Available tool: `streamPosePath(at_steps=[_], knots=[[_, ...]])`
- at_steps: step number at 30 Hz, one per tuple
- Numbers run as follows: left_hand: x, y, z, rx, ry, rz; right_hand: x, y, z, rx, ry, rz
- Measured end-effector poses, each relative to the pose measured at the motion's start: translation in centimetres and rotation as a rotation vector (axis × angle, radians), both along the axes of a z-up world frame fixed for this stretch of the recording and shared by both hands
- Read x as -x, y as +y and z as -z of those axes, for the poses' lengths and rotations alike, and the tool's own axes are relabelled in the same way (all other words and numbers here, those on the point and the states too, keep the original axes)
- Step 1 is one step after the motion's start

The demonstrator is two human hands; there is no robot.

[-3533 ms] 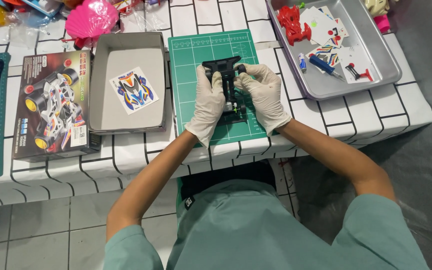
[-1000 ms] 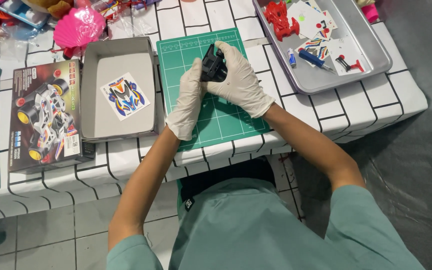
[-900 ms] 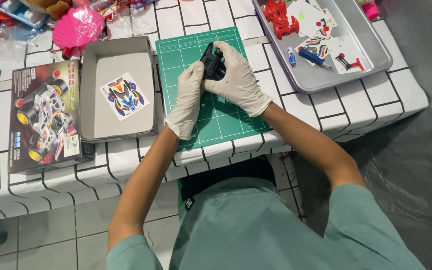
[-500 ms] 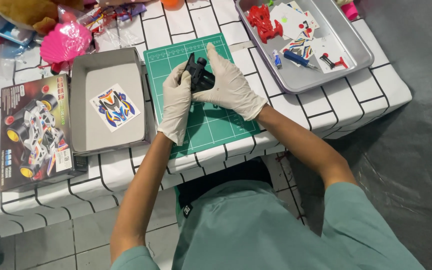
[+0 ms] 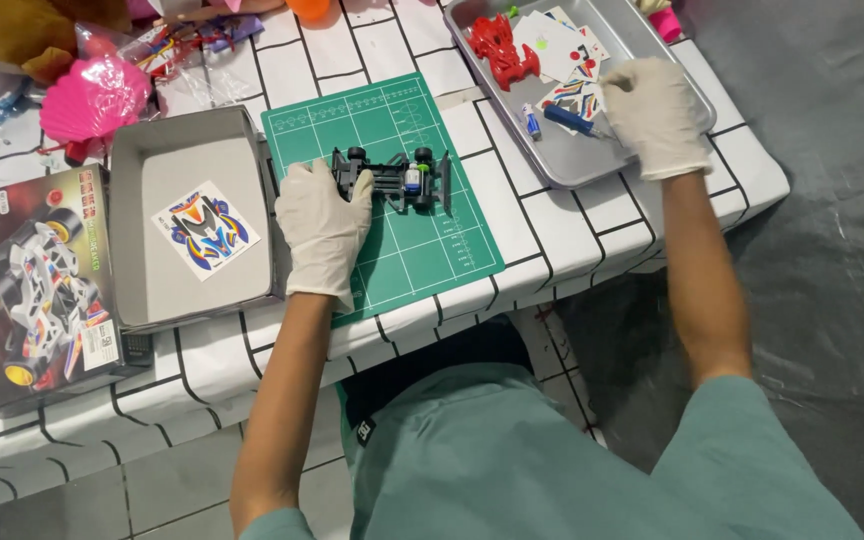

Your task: Assembling a small plastic toy car chassis by installing gears and other internal components

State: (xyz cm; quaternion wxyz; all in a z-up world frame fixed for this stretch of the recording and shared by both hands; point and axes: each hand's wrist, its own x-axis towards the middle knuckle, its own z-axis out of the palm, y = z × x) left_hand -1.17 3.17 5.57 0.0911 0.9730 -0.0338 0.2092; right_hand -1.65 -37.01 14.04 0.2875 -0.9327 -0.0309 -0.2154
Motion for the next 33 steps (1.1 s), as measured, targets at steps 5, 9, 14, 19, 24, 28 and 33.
streamPosePath(at_steps=[5,9,14,19,24,28,33], knots=[[1.0,-0.1,-1.6,0.118,0.166,0.268,0.6,-3.8,0.5,0.223,0.501,0.251],[1.6,0.2,-1.6,0.03,0.25,0.268,0.4,-4.6,1.1,0.309,0.496,0.259],[3.6,1.0,-2.0,0.052,0.0,0.325,1.6,0.2,-1.3,0.003,0.245,0.132],[4.1,1.1,-2.1,0.098,0.034,0.377,2.8,12.4,-4.7,-0.309,0.337,-0.367],[4.2,1.0,-1.7,0.143,0.017,0.385,0.9,19.9,-2.2,-0.35,0.595,-0.574],[4.1,1.0,-1.1,0.135,-0.026,0.367,-1.8,20.9,2.1,-0.308,0.484,-0.686],[4.0,0.8,-0.9,0.141,-0.026,0.365,-3.4,19.6,6.6,0.115,0.096,-0.872]])
